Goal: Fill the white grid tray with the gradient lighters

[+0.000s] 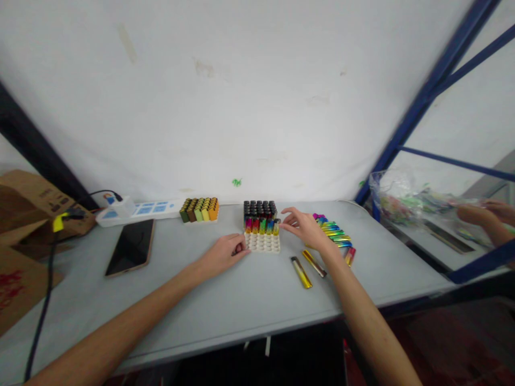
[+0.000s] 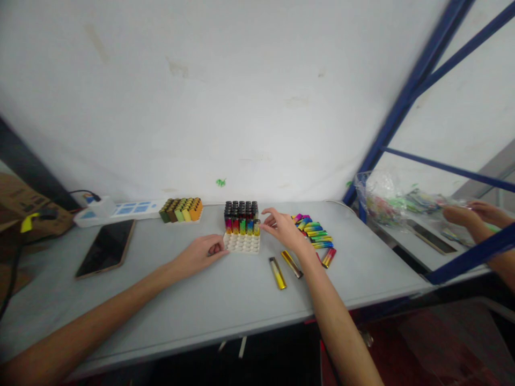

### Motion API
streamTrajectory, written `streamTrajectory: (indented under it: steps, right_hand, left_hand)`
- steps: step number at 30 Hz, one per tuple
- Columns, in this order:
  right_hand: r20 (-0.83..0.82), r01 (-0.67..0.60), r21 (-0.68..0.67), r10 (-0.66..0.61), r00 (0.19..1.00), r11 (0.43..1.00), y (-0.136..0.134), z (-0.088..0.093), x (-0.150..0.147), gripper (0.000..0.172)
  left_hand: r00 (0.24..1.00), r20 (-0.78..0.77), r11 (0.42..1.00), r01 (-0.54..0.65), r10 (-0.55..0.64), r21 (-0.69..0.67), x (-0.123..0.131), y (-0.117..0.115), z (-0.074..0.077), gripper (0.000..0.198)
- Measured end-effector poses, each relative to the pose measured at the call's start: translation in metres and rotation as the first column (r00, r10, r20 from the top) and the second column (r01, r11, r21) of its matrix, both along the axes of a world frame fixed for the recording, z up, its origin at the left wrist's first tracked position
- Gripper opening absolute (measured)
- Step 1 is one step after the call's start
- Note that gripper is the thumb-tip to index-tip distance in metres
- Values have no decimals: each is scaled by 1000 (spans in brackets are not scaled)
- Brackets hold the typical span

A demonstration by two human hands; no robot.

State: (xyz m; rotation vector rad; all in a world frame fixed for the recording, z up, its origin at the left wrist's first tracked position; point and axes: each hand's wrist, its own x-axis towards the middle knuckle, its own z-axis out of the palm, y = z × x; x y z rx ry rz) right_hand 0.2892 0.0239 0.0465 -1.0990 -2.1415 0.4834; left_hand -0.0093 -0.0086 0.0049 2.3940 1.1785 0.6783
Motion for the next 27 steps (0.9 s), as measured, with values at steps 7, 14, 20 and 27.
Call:
streamTrajectory:
  steps: [7,14,20,27]
  right_hand:
    - [299,-7,-161,56,953,987,1,4,26,33]
    - [530,113,-366,107,841,924,-26,21,23,43]
    - [631,168,-436,167,758,884,-40,18,-1,28]
    - [317,-212,-152,251,915,965,-30,21,-14,26]
  left_hand:
    - [998,-4,998,-62,62,9,6,-3,-2,23]
    - [999,8,999,-48,48,16,5,-3,-2,23]
    - [1000,15,1000,-3,3,14,1,0,-5,22]
    - [1000,11,1000,27,-27,15,-1,-1,-4,19]
